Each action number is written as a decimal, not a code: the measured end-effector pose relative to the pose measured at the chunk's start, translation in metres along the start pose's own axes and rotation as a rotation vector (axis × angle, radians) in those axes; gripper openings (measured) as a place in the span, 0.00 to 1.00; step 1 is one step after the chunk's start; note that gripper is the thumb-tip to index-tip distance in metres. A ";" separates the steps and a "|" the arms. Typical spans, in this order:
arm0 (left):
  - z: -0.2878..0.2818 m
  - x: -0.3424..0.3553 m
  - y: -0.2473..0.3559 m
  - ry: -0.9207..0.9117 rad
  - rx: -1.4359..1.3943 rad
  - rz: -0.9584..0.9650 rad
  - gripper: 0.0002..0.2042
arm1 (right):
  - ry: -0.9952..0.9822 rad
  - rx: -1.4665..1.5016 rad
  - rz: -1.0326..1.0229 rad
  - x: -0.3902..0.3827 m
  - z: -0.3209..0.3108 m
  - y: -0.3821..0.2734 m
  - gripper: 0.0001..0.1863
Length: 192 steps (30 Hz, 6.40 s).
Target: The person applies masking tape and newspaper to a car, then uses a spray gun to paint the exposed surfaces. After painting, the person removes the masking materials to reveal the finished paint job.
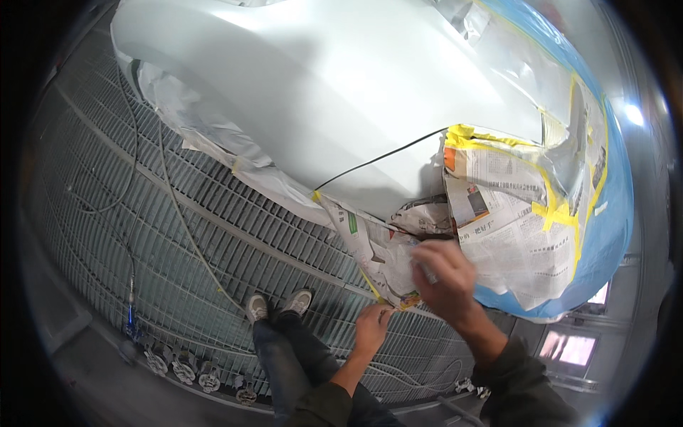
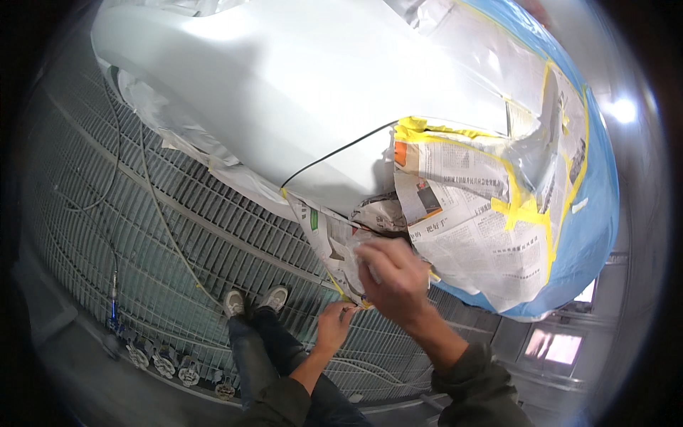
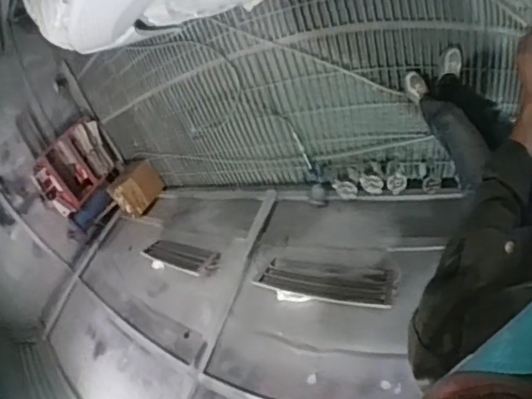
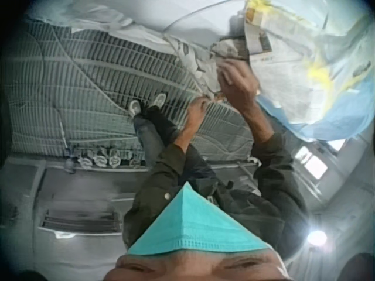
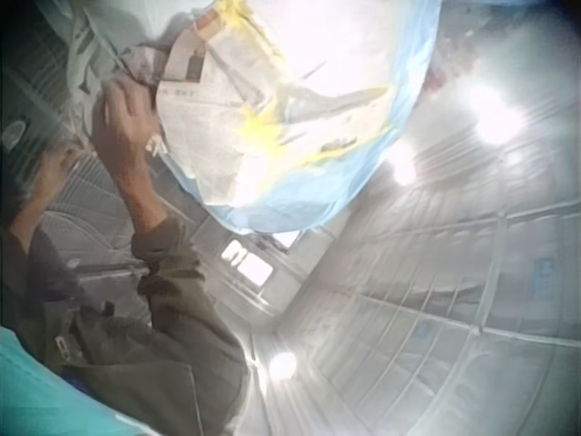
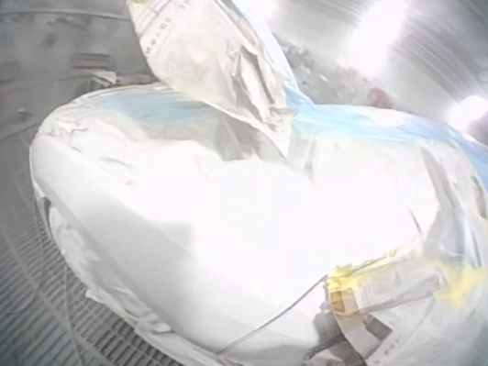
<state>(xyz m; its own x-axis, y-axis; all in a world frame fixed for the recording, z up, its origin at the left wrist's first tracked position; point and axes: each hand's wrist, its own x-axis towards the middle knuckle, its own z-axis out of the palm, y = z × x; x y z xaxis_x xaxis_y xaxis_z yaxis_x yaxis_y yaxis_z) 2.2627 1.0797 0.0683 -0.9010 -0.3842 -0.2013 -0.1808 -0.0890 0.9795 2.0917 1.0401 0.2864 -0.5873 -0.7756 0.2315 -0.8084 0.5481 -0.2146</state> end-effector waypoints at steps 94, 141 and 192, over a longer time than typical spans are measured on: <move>-0.036 0.205 0.195 0.104 -0.635 -0.190 0.22 | -0.325 0.533 0.944 -0.266 0.038 0.077 0.16; 0.037 0.179 0.280 0.455 -0.221 -0.223 0.12 | -1.037 0.627 0.620 -0.184 -0.140 0.103 0.20; 0.048 0.242 0.277 0.466 0.118 0.079 0.17 | -0.665 -0.340 -0.238 0.125 -0.208 0.125 0.30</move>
<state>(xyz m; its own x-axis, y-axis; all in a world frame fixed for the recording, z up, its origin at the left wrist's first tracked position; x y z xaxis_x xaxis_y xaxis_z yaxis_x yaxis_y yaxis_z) 1.9754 1.0066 0.2910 -0.6465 -0.7583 -0.0836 -0.1870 0.0513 0.9810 1.9095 1.0769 0.4855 -0.3364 -0.8499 -0.4056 -0.9404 0.3262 0.0965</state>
